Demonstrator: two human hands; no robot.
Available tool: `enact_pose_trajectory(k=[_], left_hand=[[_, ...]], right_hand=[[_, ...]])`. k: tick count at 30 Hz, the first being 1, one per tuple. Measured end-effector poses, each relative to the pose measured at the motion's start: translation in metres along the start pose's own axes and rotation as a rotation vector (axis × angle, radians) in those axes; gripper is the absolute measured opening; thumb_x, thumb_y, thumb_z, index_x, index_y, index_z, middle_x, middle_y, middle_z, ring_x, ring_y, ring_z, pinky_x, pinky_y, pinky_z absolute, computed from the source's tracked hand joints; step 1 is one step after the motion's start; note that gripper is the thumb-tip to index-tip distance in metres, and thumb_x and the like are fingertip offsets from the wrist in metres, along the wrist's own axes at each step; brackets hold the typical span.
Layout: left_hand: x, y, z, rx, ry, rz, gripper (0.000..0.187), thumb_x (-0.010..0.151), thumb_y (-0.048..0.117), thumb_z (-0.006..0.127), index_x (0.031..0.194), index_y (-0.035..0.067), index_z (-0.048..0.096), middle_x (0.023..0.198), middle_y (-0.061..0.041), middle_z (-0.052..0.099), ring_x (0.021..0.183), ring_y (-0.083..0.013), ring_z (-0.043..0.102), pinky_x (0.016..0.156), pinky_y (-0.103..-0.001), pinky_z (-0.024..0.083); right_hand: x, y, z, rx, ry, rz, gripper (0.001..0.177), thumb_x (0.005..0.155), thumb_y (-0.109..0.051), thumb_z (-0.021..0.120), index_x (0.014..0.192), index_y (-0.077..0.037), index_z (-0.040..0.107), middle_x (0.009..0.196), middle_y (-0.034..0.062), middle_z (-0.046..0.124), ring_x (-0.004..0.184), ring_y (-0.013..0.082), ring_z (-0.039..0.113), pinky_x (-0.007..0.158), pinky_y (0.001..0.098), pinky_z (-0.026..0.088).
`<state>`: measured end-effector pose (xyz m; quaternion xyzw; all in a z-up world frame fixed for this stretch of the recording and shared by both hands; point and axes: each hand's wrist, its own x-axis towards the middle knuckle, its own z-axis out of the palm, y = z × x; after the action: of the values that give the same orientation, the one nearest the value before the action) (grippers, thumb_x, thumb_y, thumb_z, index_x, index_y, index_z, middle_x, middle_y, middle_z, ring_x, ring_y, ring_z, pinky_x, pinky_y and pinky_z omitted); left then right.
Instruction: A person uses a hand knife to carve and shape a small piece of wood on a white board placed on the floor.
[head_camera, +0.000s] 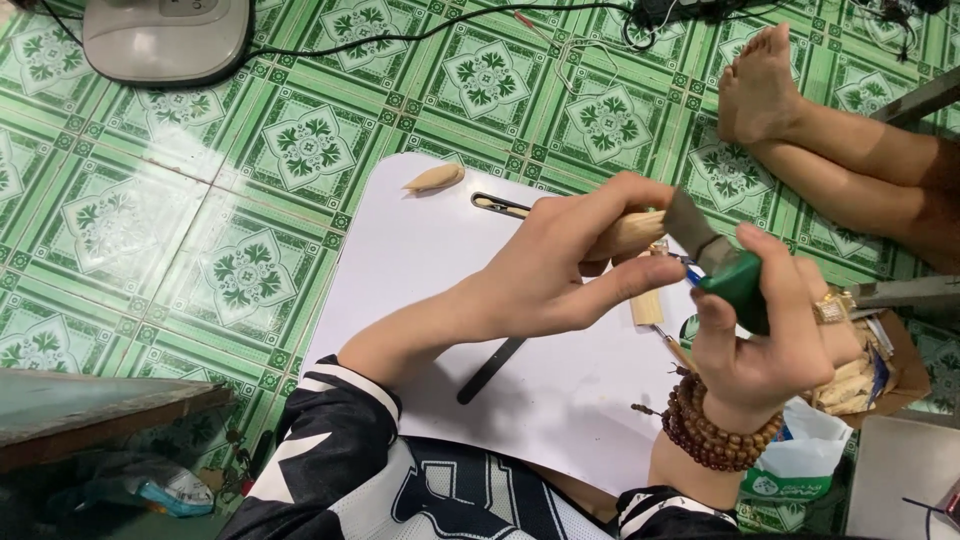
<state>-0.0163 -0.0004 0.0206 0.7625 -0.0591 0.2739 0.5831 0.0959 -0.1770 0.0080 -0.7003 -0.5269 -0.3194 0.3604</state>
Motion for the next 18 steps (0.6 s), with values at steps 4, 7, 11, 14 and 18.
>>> enact_pose_trajectory(k=[4, 7, 11, 14, 18], left_hand=[[0.001, 0.003, -0.003, -0.011, -0.036, 0.014, 0.032, 0.102, 0.038, 0.059, 0.12, 0.013, 0.05, 0.068, 0.004, 0.037, 0.062, -0.0111, 0.035, 0.061, -0.026, 0.031], [0.003, 0.001, -0.006, 0.02, -0.062, 0.028, 0.029, 0.101, 0.034, 0.062, 0.115, 0.011, 0.05, 0.064, 0.004, 0.042, 0.058, -0.0105, 0.034, 0.058, -0.026, 0.027], [0.004, 0.0, -0.009, 0.121, -0.119, 0.069, 0.033, 0.099, 0.036, 0.063, 0.111, 0.01, 0.046, 0.063, 0.003, 0.042, 0.056, -0.0106, 0.036, 0.056, -0.026, 0.028], [0.003, -0.009, -0.004, 0.171, -0.132, 0.061, 0.035, 0.099, 0.04, 0.061, 0.111, 0.01, 0.046, 0.063, 0.003, 0.045, 0.054, -0.0128, 0.041, 0.055, -0.028, 0.032], [0.006, -0.017, 0.001, 0.207, -0.026, 0.068, 0.024, 0.101, 0.037, 0.061, 0.105, 0.014, 0.055, 0.058, 0.005, 0.051, 0.05, -0.0142, 0.043, 0.053, -0.029, 0.034]], right_hand=[[-0.002, 0.01, -0.004, 0.012, -0.103, -0.066, 0.062, 0.106, -0.038, 0.053, 0.114, 0.019, 0.075, 0.082, 0.0288, 0.068, 0.062, 0.0335, 0.06, 0.057, 0.0392, 0.041], [-0.003, 0.013, -0.006, -0.037, -0.155, -0.047, 0.063, 0.105, -0.044, 0.051, 0.118, 0.012, 0.077, 0.08, 0.0218, 0.068, 0.059, 0.0294, 0.055, 0.057, 0.0372, 0.035], [0.0, 0.014, -0.01, 0.067, -0.215, -0.04, 0.057, 0.104, -0.037, 0.053, 0.114, 0.015, 0.075, 0.076, 0.0206, 0.063, 0.057, 0.0274, 0.053, 0.054, 0.036, 0.036], [-0.001, 0.02, -0.007, 0.059, -0.205, -0.068, 0.057, 0.103, -0.037, 0.053, 0.114, 0.015, 0.075, 0.076, 0.0208, 0.064, 0.055, 0.0269, 0.051, 0.053, 0.0358, 0.033], [0.009, 0.01, 0.003, -0.157, -0.029, -0.181, 0.057, 0.107, -0.037, 0.053, 0.105, 0.015, 0.077, 0.08, 0.0223, 0.069, 0.061, 0.0302, 0.059, 0.051, 0.0389, 0.039]])
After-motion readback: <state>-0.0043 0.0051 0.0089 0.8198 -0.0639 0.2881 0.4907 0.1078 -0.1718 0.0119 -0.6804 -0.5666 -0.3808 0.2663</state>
